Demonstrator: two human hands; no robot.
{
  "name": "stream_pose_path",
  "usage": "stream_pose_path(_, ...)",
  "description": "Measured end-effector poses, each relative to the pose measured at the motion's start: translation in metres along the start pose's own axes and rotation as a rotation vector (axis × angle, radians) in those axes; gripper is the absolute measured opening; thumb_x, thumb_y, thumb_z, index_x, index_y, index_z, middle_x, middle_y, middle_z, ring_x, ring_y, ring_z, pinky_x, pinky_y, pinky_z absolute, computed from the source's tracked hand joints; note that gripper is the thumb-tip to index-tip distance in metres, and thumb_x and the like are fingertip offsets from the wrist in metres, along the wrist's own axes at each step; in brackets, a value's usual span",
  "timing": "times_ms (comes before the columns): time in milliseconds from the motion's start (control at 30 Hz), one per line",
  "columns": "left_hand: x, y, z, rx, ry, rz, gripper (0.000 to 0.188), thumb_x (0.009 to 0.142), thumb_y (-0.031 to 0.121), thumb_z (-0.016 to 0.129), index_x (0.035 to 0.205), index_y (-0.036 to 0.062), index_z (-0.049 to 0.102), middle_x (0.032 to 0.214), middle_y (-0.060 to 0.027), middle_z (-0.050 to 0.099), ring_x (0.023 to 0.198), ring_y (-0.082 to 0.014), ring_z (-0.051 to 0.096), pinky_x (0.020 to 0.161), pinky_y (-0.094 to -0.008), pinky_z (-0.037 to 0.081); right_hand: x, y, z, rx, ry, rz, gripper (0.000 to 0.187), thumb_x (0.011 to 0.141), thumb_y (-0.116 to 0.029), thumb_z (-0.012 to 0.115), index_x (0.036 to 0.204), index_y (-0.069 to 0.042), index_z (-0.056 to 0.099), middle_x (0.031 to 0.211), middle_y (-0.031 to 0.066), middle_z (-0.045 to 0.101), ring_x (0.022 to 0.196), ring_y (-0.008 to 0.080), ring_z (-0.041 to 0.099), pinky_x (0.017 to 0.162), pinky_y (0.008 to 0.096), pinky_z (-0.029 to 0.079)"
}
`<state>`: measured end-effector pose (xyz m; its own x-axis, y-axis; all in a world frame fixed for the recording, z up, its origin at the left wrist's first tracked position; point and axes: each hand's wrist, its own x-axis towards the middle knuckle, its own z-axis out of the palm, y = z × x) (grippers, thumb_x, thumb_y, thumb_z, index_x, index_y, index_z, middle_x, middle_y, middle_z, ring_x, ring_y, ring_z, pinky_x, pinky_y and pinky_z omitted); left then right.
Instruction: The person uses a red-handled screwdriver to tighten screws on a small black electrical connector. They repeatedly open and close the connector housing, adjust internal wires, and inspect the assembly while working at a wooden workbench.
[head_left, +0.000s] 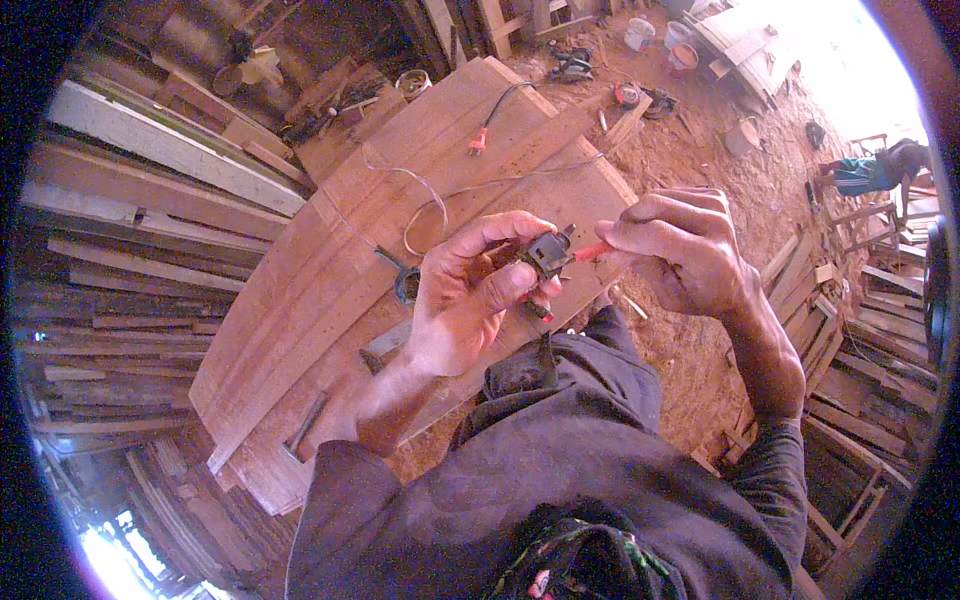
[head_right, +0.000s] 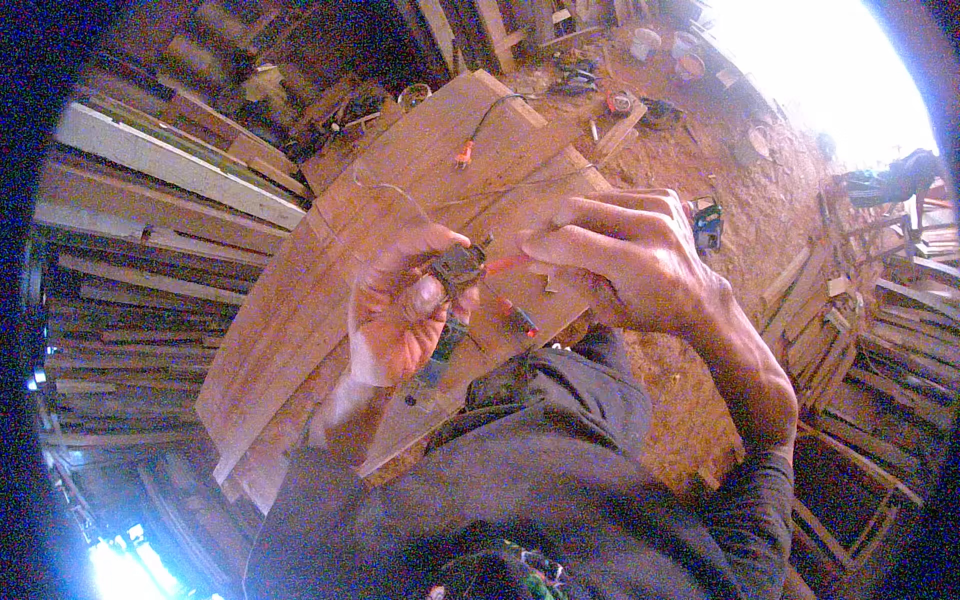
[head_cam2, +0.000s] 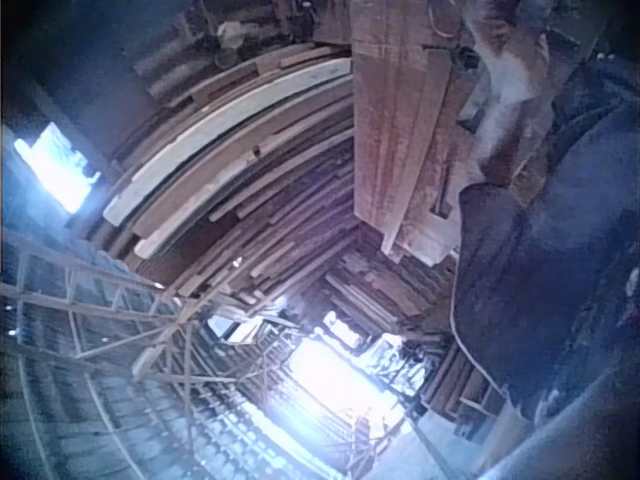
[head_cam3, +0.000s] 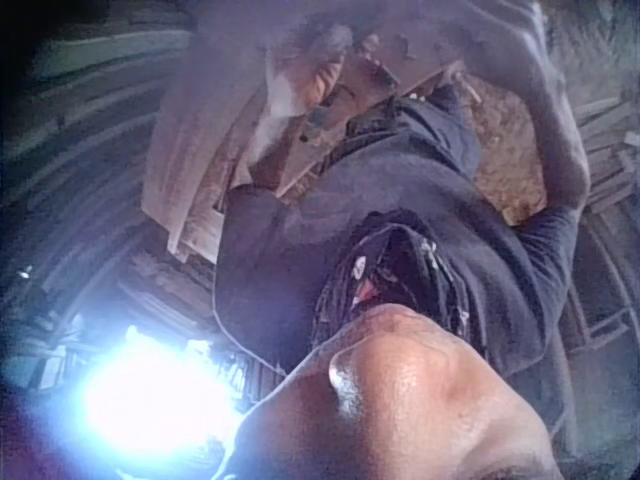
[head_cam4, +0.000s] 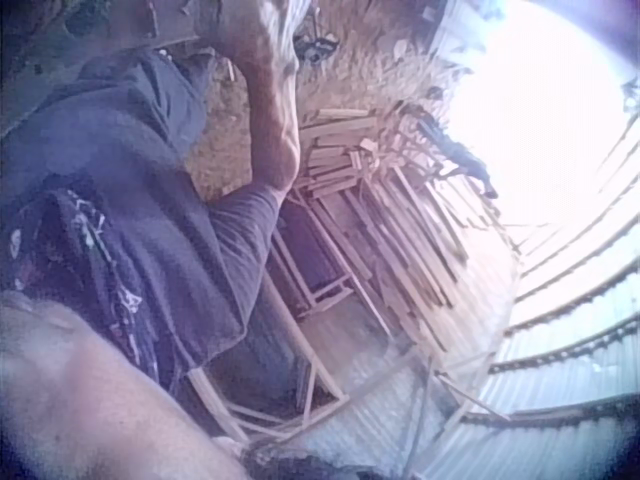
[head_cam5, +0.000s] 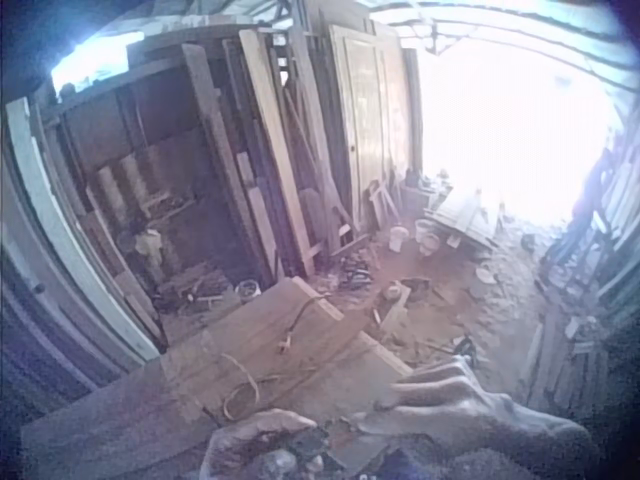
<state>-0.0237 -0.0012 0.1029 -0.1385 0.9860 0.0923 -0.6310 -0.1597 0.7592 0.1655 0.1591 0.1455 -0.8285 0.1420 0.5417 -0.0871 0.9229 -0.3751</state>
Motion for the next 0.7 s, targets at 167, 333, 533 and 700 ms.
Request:
stream_pose_path(167, 0.0054, -0.0011, -0.0045, 0.004, 0.002, -0.016, 0.036, 0.093, 0.008, 0.063, 0.125, -0.0017, 0.052, 0.109, -0.0103, 0.063, 0.092, -0.0193, 0.066, 0.081, -0.0324, 0.055, 0.0073, 0.0009, -0.0030, -0.076, 0.010, -0.038, 0.023, 0.075, -0.008, 0.073, 0.097, -0.009, 0.068, 0.075, 0.0050, 0.063, 0.058, 0.0230, 0.061, 0.050, 0.0337, 0.047)
stream_pose_path(333, 0.0073, -0.0073, -0.0053, -0.014, 0.002, -0.012, 0.037, 0.094, 0.012, 0.062, 0.127, 0.0013, 0.048, 0.113, -0.0121, 0.061, 0.095, -0.0223, 0.066, 0.084, -0.0346, 0.055, 0.0098, 0.0044, -0.0035, -0.110, 0.006, -0.081, 0.025, 0.072, -0.007, 0.073, 0.097, -0.009, 0.068, 0.077, 0.0042, 0.062, 0.057, 0.0221, 0.060, 0.049, 0.0339, 0.046)
stream_pose_path(533, 0.0054, -0.0001, -0.0031, -0.117, -0.016, -0.115, 0.038, 0.096, 0.015, 0.060, 0.128, 0.0021, 0.046, 0.110, -0.0129, 0.062, 0.099, -0.0224, 0.065, 0.084, -0.0342, 0.055, 0.0092, 0.0017, -0.0053, -0.129, -0.059, -0.037, 0.033, 0.065, -0.011, 0.068, 0.098, -0.013, 0.070, 0.082, 0.0024, 0.065, 0.069, 0.0248, 0.066, 0.056, 0.0345, 0.053)
stream_pose_path(700, 0.0012, -0.0064, -0.0021, -0.042, 0.011, -0.015, 0.036, 0.096, 0.015, 0.060, 0.127, 0.0017, 0.048, 0.108, -0.0129, 0.062, 0.093, -0.0201, 0.064, 0.079, -0.0320, 0.054, 0.0064, 0.0002, 0.0005, -0.136, -0.052, -0.010, 0.036, 0.062, -0.009, 0.067, 0.098, -0.013, 0.070, 0.082, 0.0016, 0.065, 0.067, 0.0244, 0.065, 0.055, 0.0342, 0.052)
